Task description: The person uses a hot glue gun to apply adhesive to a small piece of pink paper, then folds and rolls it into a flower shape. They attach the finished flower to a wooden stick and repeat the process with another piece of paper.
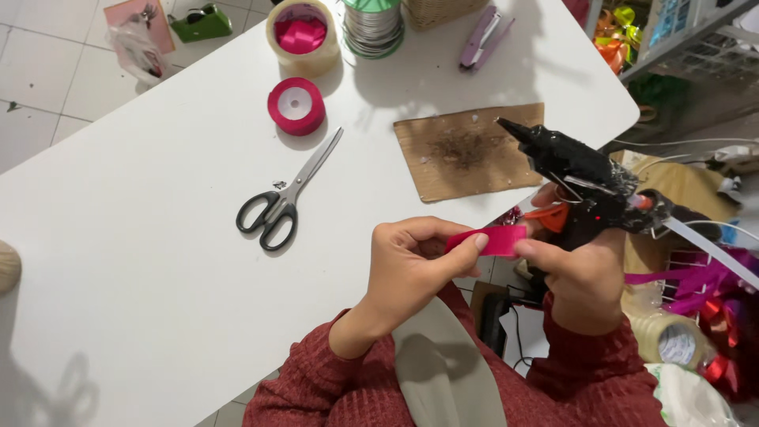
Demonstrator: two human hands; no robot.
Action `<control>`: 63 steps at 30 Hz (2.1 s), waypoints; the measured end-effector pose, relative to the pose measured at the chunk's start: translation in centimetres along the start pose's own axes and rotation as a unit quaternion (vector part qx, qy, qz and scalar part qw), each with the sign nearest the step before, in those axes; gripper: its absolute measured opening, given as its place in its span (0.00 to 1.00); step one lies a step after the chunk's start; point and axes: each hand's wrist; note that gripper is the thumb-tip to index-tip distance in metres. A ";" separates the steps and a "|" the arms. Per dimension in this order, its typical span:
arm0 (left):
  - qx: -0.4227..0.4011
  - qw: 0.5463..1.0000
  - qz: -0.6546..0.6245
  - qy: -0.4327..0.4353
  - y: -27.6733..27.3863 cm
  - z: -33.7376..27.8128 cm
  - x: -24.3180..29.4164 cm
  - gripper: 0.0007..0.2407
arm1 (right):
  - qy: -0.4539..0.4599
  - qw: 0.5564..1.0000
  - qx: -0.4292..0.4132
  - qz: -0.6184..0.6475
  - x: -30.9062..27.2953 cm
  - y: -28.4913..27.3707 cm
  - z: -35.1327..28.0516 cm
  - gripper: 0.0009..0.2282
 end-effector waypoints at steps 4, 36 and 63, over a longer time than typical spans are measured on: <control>-0.051 0.998 -0.034 0.015 0.3 -0.5 -0.9 0.08 | 0.009 0.998 0.063 -0.026 -0.9 0.9 -1.1 0.21; 0.119 0.951 0.089 0.273 -0.7 -4.2 1.1 0.09 | -0.286 0.878 -0.239 -0.301 -6.2 -2.0 -2.1 0.19; 0.093 0.969 0.065 0.219 -0.4 -3.2 1.0 0.10 | -0.250 0.919 -0.168 -0.254 -5.5 -0.6 -1.6 0.22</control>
Point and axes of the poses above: each hand's wrist, its own z-axis towards the middle knuckle, its own y-axis out of the palm, x = y × z
